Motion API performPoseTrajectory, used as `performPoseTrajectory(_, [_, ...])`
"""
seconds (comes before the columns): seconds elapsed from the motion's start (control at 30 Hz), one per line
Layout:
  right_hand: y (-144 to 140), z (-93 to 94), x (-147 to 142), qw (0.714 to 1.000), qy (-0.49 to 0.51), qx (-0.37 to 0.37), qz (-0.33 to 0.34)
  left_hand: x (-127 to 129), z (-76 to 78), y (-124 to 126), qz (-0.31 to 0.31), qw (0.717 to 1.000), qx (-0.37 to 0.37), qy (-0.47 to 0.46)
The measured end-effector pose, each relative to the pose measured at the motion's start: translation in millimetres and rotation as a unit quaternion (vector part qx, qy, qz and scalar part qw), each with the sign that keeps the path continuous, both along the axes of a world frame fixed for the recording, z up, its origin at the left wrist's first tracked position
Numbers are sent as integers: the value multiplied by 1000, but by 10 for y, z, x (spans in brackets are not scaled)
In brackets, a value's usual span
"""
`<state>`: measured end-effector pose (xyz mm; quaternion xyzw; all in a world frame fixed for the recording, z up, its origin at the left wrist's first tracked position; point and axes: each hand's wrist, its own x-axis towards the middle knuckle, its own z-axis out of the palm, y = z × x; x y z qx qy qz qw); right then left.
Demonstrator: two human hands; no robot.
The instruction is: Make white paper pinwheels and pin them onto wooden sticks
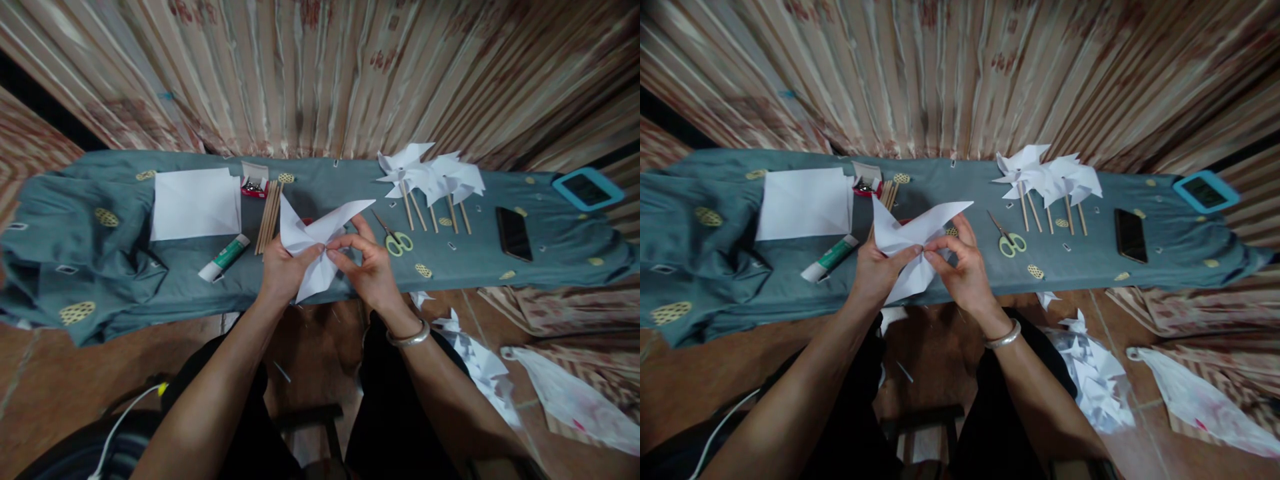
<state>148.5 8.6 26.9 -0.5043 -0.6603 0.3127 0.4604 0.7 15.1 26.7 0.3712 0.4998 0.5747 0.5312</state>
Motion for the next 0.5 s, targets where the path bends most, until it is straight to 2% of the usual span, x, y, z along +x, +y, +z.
performPoseTrajectory(0.23, [-4,0,7,1000,2,-16,-4,-11,-37,-2,-9,1000,15,9])
performPoseTrajectory(0.5, [1,-65,-17,997,50,-54,-8,-24,-52,-5,-18,997,27,64])
